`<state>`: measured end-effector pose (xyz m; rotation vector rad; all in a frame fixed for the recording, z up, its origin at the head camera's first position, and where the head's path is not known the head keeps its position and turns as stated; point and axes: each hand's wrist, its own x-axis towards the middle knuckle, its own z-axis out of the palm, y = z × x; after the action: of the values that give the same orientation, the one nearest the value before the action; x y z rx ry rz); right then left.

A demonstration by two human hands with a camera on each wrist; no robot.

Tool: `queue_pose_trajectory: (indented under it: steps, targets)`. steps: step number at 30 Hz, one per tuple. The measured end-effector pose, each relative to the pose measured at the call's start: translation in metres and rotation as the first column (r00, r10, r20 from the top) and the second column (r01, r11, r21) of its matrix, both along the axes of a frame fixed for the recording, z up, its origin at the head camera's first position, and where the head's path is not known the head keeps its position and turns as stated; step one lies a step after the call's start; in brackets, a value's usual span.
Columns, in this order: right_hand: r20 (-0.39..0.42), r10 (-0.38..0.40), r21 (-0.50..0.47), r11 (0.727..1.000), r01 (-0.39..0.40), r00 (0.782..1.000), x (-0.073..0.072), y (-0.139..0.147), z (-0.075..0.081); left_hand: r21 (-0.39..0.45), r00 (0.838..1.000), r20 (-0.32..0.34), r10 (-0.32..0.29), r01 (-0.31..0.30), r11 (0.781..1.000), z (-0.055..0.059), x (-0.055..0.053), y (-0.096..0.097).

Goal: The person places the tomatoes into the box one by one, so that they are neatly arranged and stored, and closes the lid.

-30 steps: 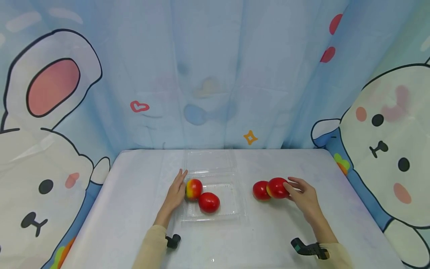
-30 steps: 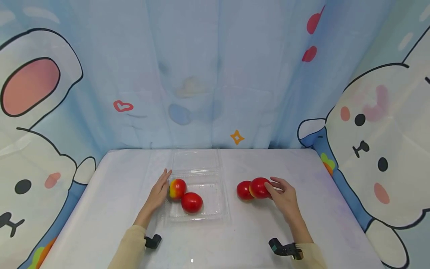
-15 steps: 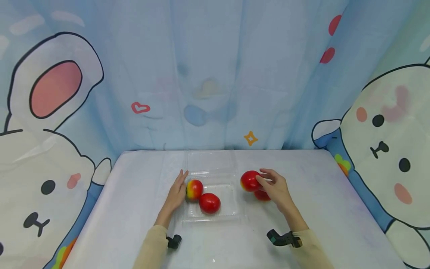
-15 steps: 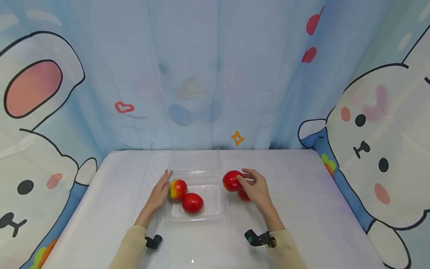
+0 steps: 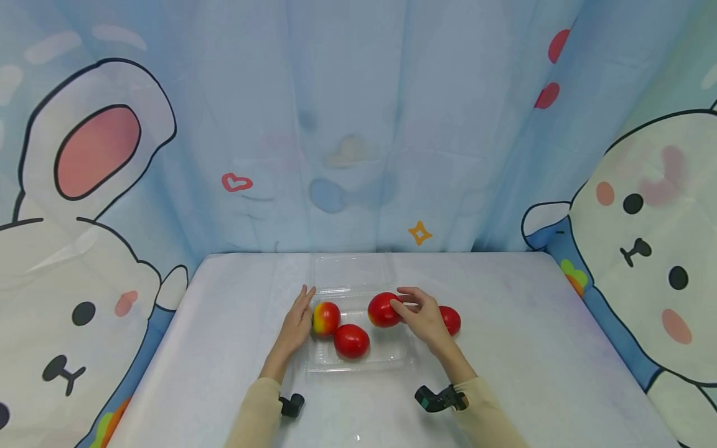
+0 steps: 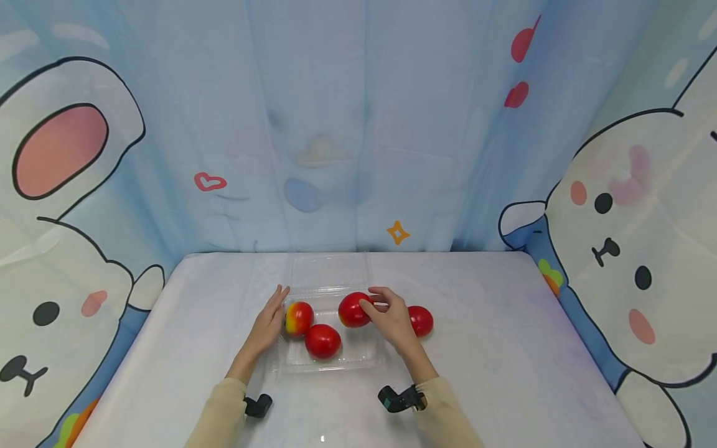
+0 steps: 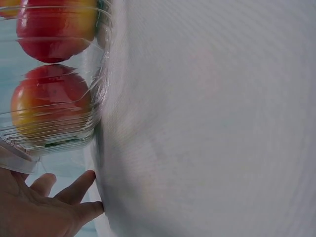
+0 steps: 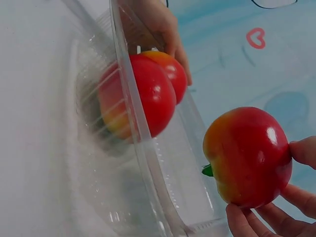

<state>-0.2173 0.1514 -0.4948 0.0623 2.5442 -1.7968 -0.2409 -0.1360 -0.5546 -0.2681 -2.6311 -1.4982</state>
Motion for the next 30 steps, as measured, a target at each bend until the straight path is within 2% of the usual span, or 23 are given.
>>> queue_pose_trajectory:
  steps: [8,19,30]
  targets:
    - [-0.002,0.007,0.005,1.000,-0.007,1.000,-0.003,-0.019,-0.008,0.011,1.000,-0.025,-0.004,0.004,1.000,-0.002,0.001,-0.002]
    - [0.005,-0.008,0.070,0.998,0.008,1.000,-0.002,-0.037,-0.015,0.017,1.000,-0.011,-0.011,0.011,1.000,0.000,0.001,0.000]
    - [-0.034,0.017,0.067,0.998,-0.015,0.999,-0.001,-0.052,-0.024,-0.007,1.000,0.010,0.008,-0.008,1.000,-0.001,0.000,-0.001]
